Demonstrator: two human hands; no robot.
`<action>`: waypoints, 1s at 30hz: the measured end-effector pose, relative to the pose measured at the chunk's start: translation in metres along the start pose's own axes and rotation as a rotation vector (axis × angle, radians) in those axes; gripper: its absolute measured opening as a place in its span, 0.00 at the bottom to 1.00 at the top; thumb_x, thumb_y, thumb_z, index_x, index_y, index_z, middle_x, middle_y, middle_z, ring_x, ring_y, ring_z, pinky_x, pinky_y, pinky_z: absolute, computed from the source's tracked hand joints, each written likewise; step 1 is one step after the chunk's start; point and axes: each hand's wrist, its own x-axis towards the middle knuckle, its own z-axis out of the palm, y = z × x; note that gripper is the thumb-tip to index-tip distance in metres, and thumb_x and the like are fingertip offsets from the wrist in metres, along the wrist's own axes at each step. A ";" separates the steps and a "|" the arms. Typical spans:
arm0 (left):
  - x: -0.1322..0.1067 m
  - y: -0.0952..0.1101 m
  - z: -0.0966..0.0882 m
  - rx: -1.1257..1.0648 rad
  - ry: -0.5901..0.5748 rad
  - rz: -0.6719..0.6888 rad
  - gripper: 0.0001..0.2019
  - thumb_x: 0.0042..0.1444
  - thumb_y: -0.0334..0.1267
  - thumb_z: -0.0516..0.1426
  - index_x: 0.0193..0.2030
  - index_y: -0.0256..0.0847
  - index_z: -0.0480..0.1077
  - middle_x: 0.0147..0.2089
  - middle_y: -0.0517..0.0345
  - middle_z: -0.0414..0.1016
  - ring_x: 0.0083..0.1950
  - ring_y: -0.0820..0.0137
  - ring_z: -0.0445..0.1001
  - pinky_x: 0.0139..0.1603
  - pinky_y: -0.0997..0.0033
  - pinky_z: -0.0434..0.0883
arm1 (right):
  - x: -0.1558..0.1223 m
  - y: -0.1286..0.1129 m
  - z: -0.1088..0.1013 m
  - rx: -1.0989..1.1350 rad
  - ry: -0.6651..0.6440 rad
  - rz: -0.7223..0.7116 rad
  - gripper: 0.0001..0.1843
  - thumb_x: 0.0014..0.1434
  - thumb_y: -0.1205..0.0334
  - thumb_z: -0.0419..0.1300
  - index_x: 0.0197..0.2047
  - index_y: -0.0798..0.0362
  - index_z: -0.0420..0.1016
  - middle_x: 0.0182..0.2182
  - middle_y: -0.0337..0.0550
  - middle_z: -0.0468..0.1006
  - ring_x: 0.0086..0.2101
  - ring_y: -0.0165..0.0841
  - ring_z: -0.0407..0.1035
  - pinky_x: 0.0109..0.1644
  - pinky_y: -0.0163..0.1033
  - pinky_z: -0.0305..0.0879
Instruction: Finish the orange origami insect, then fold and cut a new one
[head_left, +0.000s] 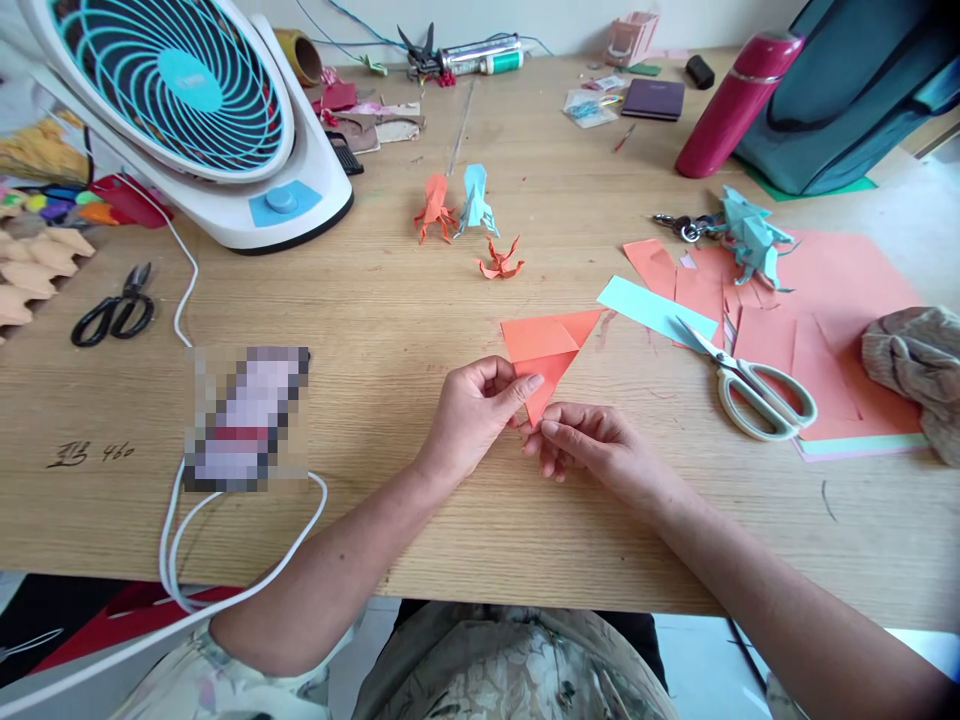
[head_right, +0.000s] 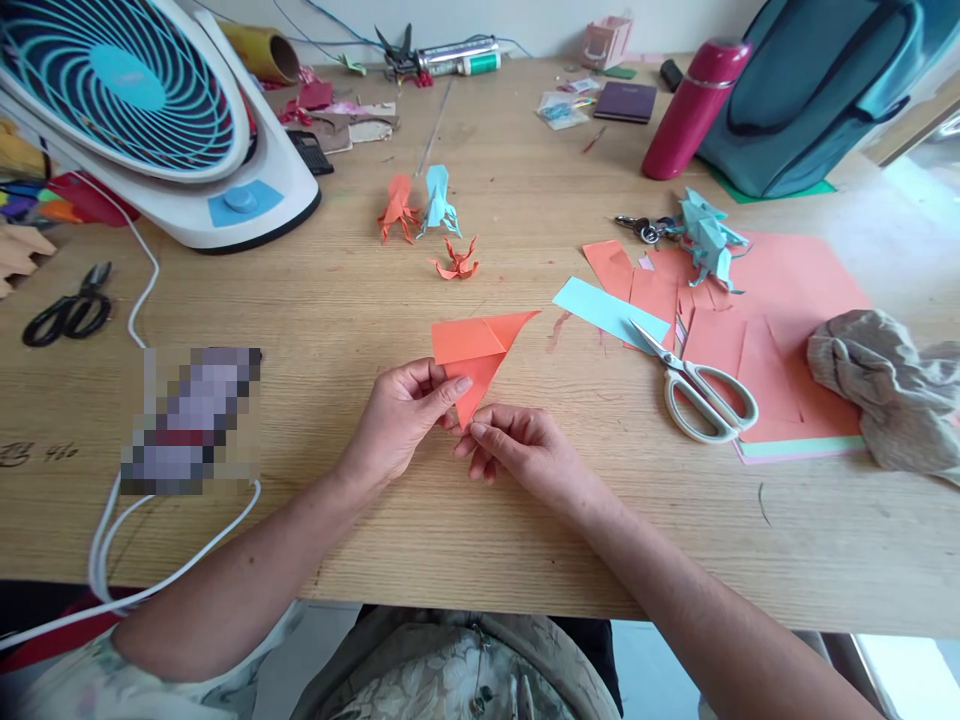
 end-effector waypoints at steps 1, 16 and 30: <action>0.000 0.000 0.000 0.001 0.002 -0.003 0.17 0.51 0.47 0.68 0.27 0.38 0.70 0.22 0.64 0.70 0.22 0.77 0.68 0.25 0.77 0.66 | 0.000 0.000 0.000 0.005 -0.004 -0.003 0.21 0.58 0.42 0.66 0.32 0.54 0.76 0.30 0.42 0.81 0.25 0.26 0.71 0.28 0.32 0.67; -0.001 -0.002 0.002 0.019 -0.011 0.031 0.17 0.52 0.46 0.68 0.26 0.39 0.67 0.21 0.65 0.69 0.21 0.77 0.69 0.24 0.77 0.67 | 0.000 0.001 0.001 0.029 0.010 -0.005 0.22 0.56 0.41 0.68 0.33 0.55 0.78 0.27 0.41 0.80 0.24 0.26 0.71 0.27 0.30 0.66; -0.001 -0.005 0.004 0.073 0.025 0.056 0.18 0.50 0.48 0.68 0.25 0.39 0.66 0.22 0.66 0.65 0.23 0.76 0.66 0.24 0.76 0.67 | 0.001 -0.001 0.003 -0.021 0.041 -0.009 0.24 0.54 0.40 0.68 0.28 0.55 0.76 0.24 0.39 0.77 0.23 0.26 0.69 0.25 0.32 0.64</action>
